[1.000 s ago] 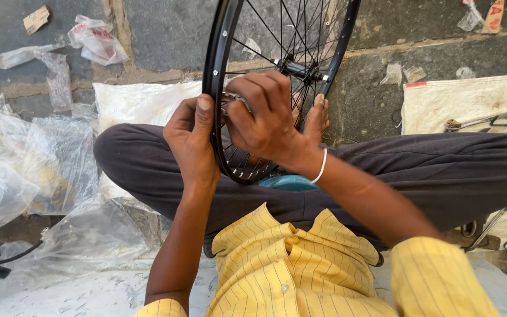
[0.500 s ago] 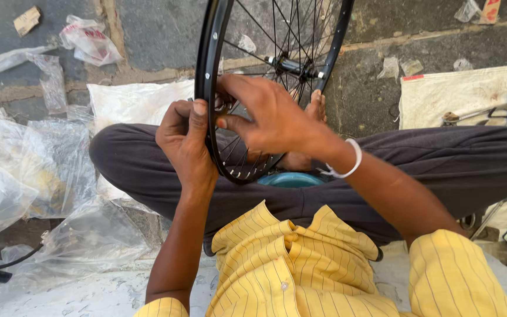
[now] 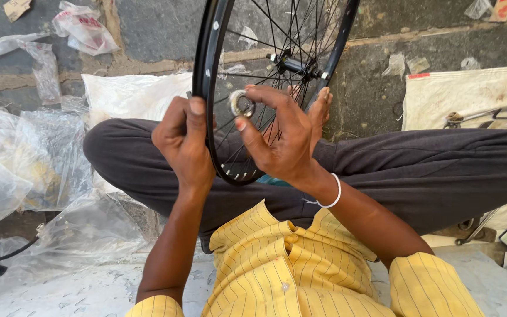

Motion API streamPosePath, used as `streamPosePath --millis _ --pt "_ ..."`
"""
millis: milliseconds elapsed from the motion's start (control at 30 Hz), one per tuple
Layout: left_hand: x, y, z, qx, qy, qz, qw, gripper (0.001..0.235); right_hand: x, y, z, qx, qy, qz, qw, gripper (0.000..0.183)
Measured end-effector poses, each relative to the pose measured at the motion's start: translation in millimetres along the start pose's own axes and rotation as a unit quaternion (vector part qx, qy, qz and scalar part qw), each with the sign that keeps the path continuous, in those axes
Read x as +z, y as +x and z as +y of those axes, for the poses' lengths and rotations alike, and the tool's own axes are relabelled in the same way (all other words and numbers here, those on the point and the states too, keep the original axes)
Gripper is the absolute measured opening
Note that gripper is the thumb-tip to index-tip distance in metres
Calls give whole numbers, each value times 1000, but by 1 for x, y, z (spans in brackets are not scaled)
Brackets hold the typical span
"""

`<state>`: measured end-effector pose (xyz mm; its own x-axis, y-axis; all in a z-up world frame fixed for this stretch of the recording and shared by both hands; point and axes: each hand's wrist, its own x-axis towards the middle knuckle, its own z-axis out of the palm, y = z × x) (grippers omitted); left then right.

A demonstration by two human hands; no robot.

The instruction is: The person sits on the ground and uses a small metal tool to tighten the nipples on the spokes of a bicycle wheel. They rotate the wheel to access different spokes and continue the adjustment process.

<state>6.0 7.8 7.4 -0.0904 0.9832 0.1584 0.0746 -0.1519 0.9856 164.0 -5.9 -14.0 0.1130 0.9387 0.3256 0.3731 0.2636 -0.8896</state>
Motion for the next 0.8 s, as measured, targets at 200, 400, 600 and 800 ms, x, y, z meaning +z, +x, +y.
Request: streamPosePath --millis 200,400,600,800 --pt "2 -12 -3 -43 -113 31 992 29 -9 7 -8 4 156 -143 977 46" --pt "-1 -9 -7 -59 -144 14 988 29 0 19 0 -46 54 -166 984 49" --pt "-1 -5 -1 -40 -111 -29 993 24 28 -12 1 -193 -98 82 973 36" --pt "-1 -1 4 -60 -132 -68 987 27 3 9 4 -190 -11 -27 981 34"
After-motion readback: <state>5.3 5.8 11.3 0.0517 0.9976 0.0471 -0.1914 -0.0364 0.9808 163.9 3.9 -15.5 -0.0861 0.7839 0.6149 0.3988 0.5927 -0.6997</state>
